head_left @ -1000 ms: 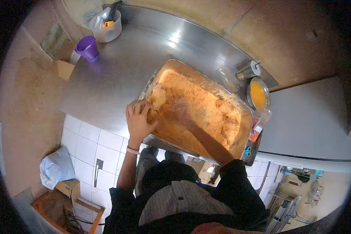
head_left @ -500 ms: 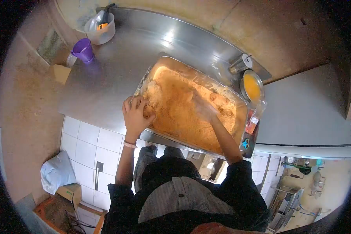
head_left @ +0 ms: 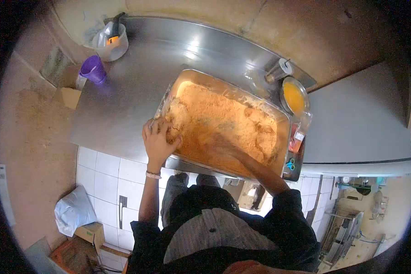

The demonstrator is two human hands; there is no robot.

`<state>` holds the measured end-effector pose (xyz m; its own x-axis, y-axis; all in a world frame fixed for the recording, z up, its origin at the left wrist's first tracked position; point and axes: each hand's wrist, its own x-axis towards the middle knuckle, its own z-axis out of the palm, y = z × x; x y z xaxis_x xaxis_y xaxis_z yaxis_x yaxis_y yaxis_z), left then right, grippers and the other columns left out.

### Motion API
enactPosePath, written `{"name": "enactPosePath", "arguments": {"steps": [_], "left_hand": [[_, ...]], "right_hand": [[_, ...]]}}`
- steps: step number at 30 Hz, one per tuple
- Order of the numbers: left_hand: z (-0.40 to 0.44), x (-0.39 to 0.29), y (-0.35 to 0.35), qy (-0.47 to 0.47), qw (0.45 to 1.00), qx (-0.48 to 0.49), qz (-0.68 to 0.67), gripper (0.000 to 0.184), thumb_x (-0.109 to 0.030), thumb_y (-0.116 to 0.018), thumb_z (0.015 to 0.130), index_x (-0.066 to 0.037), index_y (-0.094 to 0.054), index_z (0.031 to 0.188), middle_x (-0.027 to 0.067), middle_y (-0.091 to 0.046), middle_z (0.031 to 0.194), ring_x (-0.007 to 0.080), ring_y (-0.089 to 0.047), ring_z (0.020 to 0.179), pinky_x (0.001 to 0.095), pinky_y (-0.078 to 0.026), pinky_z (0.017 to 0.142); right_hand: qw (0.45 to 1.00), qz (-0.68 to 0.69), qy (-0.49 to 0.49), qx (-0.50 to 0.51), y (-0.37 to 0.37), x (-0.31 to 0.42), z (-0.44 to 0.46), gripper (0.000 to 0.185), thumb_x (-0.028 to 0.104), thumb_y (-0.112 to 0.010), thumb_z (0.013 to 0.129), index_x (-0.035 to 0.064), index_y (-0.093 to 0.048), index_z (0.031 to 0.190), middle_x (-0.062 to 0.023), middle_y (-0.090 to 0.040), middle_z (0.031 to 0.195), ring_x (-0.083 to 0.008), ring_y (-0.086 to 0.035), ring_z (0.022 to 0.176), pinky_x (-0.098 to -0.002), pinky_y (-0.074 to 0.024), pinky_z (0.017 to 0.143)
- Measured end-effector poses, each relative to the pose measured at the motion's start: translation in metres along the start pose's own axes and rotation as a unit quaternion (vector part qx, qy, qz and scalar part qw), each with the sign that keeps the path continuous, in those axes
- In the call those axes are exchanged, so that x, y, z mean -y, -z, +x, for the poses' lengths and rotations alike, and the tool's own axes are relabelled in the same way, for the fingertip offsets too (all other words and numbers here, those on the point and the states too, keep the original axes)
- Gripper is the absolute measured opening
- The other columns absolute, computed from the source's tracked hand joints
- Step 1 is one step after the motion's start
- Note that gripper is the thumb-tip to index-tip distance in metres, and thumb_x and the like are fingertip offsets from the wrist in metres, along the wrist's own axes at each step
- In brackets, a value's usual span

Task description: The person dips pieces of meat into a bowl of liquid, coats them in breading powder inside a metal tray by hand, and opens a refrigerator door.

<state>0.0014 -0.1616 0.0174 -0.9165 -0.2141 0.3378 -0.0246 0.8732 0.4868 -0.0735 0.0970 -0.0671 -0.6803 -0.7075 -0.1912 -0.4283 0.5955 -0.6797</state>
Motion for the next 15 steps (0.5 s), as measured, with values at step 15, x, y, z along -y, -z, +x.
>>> {"name": "enactPosePath", "arguments": {"steps": [15], "left_hand": [[0.001, -0.006, 0.003, -0.007, 1.0, 0.004, 0.008, 0.036, -0.031, -0.075, 0.066, -0.015, -0.062, 0.096, 0.0052, -0.054, 0.117, 0.0352, -0.038, 0.12, 0.0484, -0.032, 0.102]], "right_hand": [[0.954, 0.169, 0.113, -0.222, 0.004, -0.086, 0.099, 0.031, 0.03, -0.052, 0.094, 0.0048, -0.054, 0.111, -0.0066, -0.062, 0.094, -0.0219, -0.059, 0.089, -0.0381, -0.0499, 0.078]]}}
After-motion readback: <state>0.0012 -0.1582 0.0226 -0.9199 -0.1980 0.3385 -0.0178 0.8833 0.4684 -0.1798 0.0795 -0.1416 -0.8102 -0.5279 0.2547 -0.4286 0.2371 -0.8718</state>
